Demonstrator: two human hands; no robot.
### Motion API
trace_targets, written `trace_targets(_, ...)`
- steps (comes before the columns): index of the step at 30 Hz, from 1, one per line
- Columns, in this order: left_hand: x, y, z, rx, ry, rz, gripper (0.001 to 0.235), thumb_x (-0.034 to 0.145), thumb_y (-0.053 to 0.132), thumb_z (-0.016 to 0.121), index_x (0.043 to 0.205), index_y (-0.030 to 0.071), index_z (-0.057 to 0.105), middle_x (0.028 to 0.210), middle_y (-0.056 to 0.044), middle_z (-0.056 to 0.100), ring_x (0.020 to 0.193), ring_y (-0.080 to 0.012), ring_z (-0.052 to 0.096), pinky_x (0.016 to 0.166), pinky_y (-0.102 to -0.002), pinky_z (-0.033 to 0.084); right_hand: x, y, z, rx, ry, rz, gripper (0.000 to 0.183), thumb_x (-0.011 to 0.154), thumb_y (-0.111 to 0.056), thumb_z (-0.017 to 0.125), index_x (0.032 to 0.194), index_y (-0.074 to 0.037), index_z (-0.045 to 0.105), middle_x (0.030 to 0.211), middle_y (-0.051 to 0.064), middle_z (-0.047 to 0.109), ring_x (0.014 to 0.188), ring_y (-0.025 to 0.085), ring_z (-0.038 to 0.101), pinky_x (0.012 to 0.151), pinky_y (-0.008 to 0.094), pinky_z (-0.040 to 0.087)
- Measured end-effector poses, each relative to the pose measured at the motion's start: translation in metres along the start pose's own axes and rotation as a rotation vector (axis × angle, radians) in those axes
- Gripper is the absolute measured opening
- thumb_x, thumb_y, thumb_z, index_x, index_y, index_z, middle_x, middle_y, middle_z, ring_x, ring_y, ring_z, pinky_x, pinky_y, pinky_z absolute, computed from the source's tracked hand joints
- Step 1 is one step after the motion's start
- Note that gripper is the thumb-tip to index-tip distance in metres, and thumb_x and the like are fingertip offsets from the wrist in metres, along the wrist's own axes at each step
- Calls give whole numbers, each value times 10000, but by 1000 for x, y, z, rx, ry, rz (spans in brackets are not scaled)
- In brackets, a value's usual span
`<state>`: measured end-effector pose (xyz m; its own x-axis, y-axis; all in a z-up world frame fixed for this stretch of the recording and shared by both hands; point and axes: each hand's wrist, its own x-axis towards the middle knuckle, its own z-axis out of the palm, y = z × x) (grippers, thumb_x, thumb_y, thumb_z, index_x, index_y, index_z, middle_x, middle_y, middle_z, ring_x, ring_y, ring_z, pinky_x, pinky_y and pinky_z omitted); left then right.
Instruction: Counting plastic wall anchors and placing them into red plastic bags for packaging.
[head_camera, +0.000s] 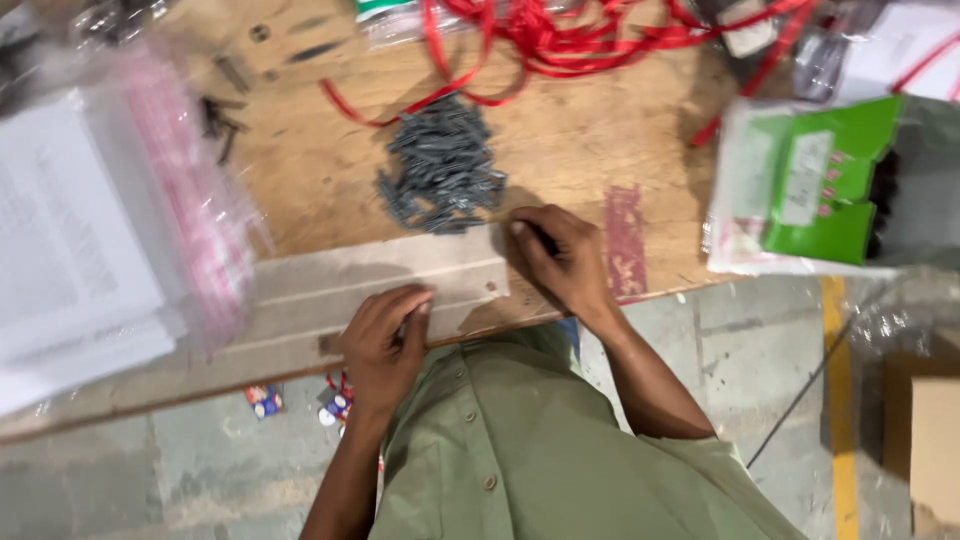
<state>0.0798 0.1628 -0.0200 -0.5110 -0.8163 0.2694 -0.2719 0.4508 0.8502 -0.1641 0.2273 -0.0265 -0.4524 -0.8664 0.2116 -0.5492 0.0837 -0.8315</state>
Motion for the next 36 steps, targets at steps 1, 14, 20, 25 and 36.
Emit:
trace_targets(1,-1,-1,2,11,12,-9,139,945,32,722,1076,73,745,1069,-90,757,963,-244,721,834,-336,568,0,0,-1,19,-21,0,146,983,-76,672,1101,-4,720,950,142,733,819,240,724,737,340,561)
trace_targets(14,-5,-2,8,67,-17,-32,166,949,32,731,1112,65,748,1109,-110,753,1026,-239,707,922,-332,544,-4,15,-2,64,-40,-58,209,940,-13,670,1148,10,688,933,153,685,798,286,687,716,371,544)
trace_targets(20,-6,-4,8,73,-7,-31,171,958,28,729,1123,69,746,1123,-110,751,1040,-235,709,934,-330,545,-4,13,-1,93,-67,-40,185,967,-20,689,1150,11,687,928,152,690,773,276,690,691,369,543)
trace_targets(25,-5,-2,7,76,-12,-25,172,956,27,732,1122,67,746,1118,-110,751,1040,-235,711,931,-329,547,-4,16,-2,86,-72,-58,216,950,-6,677,1165,17,682,915,155,671,775,283,676,700,377,540)
trace_targets(36,-4,2,9,100,-11,-17,172,953,18,731,1118,65,749,1112,-113,752,1023,-240,715,912,-332,550,-4,16,0,81,-51,-53,178,974,-39,698,1149,-3,695,886,136,676,725,260,677,652,364,532)
